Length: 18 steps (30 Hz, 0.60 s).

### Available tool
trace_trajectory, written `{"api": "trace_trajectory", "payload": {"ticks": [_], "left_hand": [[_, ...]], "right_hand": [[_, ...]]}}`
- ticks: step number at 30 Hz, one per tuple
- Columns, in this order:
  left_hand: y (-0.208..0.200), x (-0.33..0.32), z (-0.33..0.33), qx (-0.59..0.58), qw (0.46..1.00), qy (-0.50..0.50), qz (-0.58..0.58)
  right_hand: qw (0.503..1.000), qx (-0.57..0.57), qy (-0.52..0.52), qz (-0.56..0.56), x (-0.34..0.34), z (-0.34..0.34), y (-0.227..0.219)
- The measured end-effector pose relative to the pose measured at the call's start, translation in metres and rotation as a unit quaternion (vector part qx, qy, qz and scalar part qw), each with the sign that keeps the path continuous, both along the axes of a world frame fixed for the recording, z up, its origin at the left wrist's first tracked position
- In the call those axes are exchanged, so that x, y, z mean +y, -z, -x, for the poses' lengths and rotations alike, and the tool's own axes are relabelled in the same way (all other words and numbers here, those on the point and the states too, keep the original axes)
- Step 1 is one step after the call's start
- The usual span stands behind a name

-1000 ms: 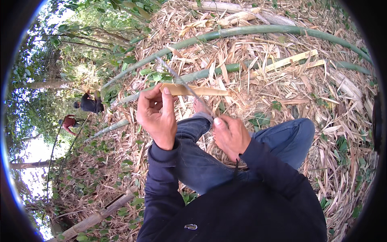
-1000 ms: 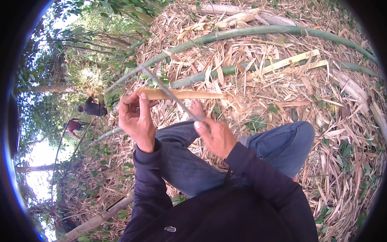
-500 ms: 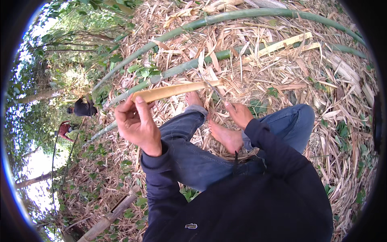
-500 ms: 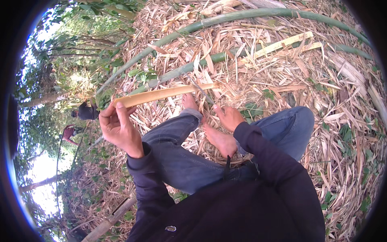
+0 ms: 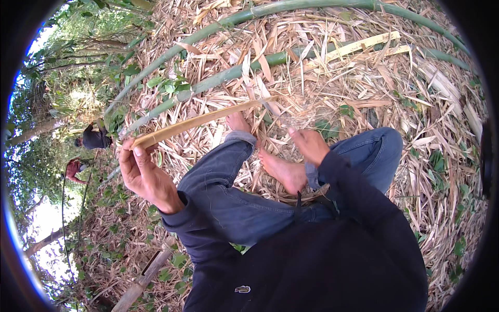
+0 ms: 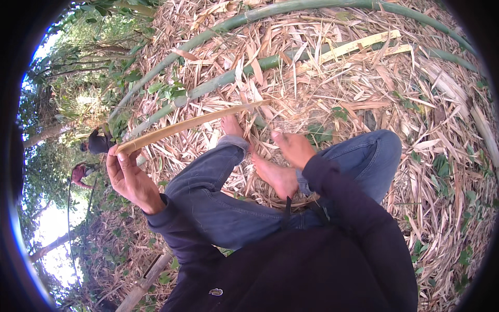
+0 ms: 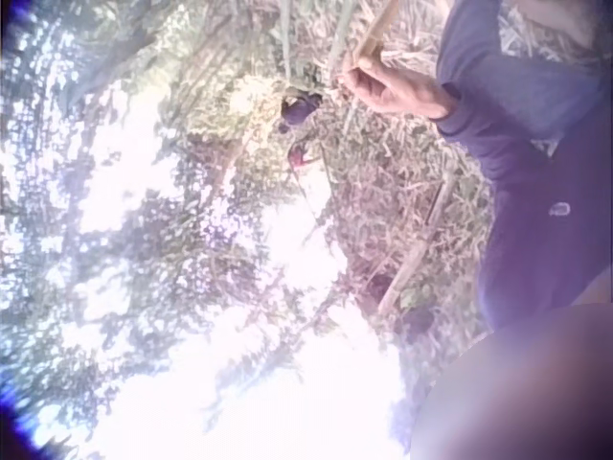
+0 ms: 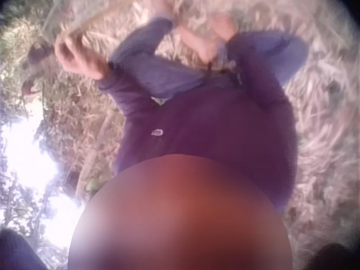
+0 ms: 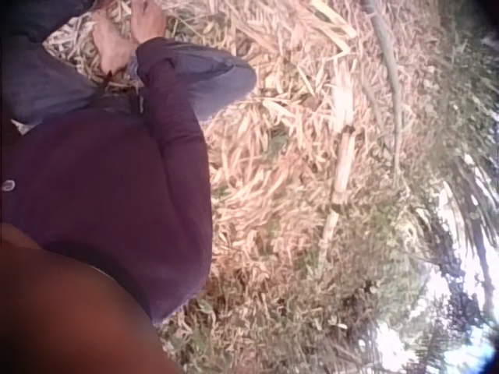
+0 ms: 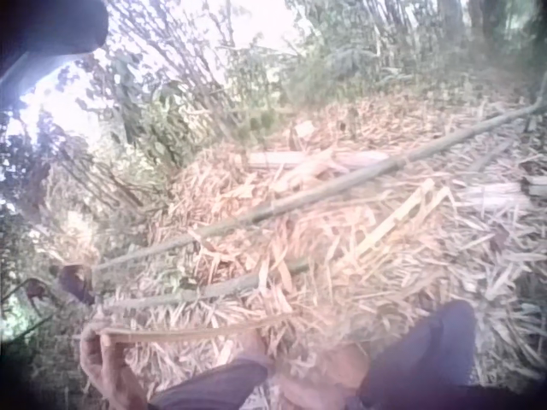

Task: The person sits on the ground in a bamboo grove and uses a machete to split a long bamboo pole into thin strips. They hold the bamboo with one hand and strike it with the machete to separate the layers, occasionally inspecting the resulting strips.

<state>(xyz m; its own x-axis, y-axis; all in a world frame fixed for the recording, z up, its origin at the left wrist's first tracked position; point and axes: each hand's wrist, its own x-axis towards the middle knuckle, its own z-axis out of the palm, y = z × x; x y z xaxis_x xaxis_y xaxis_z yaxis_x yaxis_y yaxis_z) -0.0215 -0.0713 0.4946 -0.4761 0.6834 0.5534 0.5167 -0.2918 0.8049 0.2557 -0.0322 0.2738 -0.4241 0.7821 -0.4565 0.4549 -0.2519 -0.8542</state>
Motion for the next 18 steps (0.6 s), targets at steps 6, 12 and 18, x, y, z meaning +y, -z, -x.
{"api": "trace_trajectory", "payload": {"ticks": [6, 12, 18], "left_hand": [[0.004, -0.004, 0.009, 0.003, 0.996, 0.084, -0.005], [0.003, -0.004, 0.002, 0.021, 0.999, 0.036, 0.006], [0.004, -0.005, 0.0, 0.027, 1.0, -0.002, 0.003]], "right_hand": [[0.966, 0.203, -0.098, -0.123, -0.01, 0.028, -0.124], [0.981, 0.177, -0.039, -0.077, -0.007, 0.033, -0.058], [0.978, 0.131, -0.105, -0.125, -0.011, 0.032, -0.07]]}}
